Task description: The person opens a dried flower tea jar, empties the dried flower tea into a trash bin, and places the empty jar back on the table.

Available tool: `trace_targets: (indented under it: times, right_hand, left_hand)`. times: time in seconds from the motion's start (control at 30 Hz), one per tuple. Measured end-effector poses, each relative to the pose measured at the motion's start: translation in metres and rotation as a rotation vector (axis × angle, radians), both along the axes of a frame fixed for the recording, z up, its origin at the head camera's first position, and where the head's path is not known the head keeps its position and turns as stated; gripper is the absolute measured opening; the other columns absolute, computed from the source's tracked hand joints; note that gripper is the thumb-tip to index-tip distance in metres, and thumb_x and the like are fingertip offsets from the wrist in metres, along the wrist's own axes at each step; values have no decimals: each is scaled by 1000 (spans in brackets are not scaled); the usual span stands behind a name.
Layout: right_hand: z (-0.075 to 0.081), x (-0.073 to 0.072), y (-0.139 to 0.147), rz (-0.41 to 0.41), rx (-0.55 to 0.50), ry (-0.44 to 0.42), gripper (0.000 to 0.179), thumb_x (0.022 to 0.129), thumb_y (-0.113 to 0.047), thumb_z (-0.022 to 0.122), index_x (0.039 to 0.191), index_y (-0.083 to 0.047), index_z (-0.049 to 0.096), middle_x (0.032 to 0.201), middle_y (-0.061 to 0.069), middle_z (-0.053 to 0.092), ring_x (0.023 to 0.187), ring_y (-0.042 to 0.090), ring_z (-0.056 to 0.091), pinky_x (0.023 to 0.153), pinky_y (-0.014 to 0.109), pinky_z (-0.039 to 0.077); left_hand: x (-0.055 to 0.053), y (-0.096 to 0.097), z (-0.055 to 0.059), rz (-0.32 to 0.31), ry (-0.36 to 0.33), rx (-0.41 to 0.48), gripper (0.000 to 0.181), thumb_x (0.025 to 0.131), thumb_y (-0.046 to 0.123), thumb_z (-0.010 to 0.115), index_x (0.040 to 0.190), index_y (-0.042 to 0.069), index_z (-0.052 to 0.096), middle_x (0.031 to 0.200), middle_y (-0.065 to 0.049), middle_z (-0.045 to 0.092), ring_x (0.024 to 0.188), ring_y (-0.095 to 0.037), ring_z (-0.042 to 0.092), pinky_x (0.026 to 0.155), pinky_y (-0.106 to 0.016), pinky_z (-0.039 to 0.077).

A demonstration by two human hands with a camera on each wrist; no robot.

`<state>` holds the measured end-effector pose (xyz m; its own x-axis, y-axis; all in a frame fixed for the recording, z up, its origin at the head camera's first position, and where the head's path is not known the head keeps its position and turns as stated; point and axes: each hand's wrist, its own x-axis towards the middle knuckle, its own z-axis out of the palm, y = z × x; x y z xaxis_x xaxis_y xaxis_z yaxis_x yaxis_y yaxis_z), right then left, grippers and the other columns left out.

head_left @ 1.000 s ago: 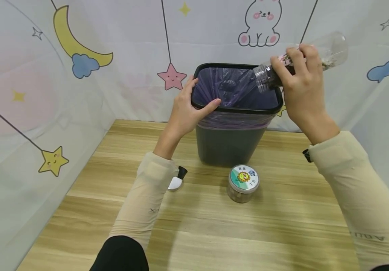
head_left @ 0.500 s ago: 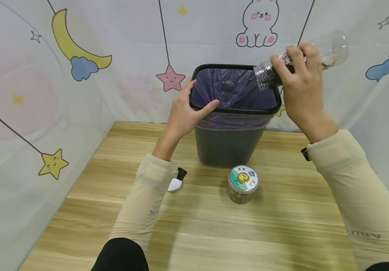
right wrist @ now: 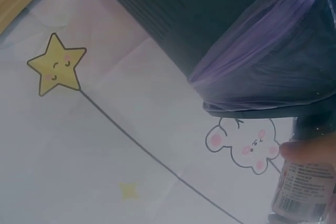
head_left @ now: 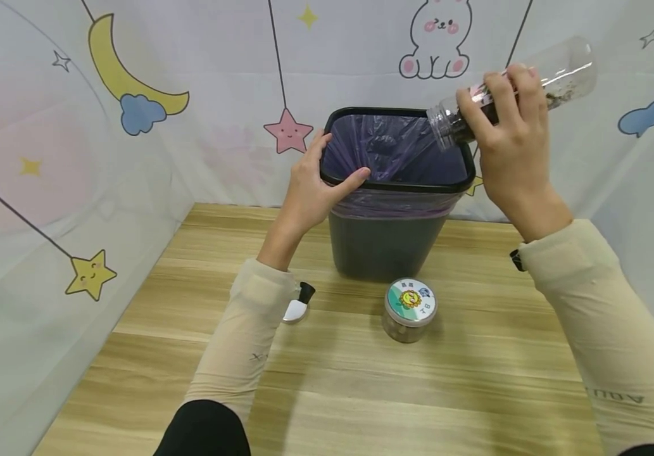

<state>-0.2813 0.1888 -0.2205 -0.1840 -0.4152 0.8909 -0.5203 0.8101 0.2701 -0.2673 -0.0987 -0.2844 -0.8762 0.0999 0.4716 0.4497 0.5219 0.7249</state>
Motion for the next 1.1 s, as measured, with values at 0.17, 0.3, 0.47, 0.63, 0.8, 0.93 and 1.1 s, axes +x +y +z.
trace_targets:
  times: [0.17,0.3,0.47,0.63,0.8,0.93,1.1]
  right_hand:
    - [-2,-2,-2,7,-5,4,45,92,20,44,122,-7,64,125,25,55,123,45,46,114,52,28]
    - [-2,-1,0,5,-15,-12,47,91,20,44,122,-8,64,126,25,55,125,44,45,115,52,27]
    - [0,3,5,-5,-25,-16,46,93,18,43,123,-9,64,127,24,55,126,43,45,116,51,25]
    - [2,5,8,-8,-23,-17,46,92,19,43,124,-8,64,126,25,55,127,43,44,116,50,25]
    - [1,3,7,1,-12,7,45,92,18,42,123,-7,64,127,24,55,129,42,44,115,51,26]
    - [1,1,4,2,1,26,45,92,18,42,122,-7,64,127,24,55,128,42,44,115,51,27]
    - [0,0,3,4,14,30,43,93,17,43,122,-7,64,127,24,55,127,42,45,114,51,28]
  left_hand:
    - [1,-1,0,2,-4,2,99,82,60,71,157,9,30,164,-1,21,147,-13,21,117,-36,24]
    - [0,-1,-1,-1,2,8,99,82,60,71,156,9,30,164,-2,21,147,-12,21,117,-35,24]
    - [-1,5,-4,-30,-5,23,99,82,59,71,157,8,30,164,2,18,147,-11,20,117,-35,24]
    - [-1,8,-4,-24,-2,25,98,83,59,71,157,10,29,164,5,18,147,-11,20,117,-36,25]
    - [0,5,-3,-16,-1,21,98,83,59,71,157,10,29,164,4,18,147,-11,21,116,-35,25]
    - [0,2,-2,-12,-3,18,99,83,59,71,157,9,29,164,2,19,146,-11,21,116,-35,26]
    - [0,0,-2,-4,-3,8,98,83,59,71,157,9,30,164,3,18,146,-11,21,116,-35,25]
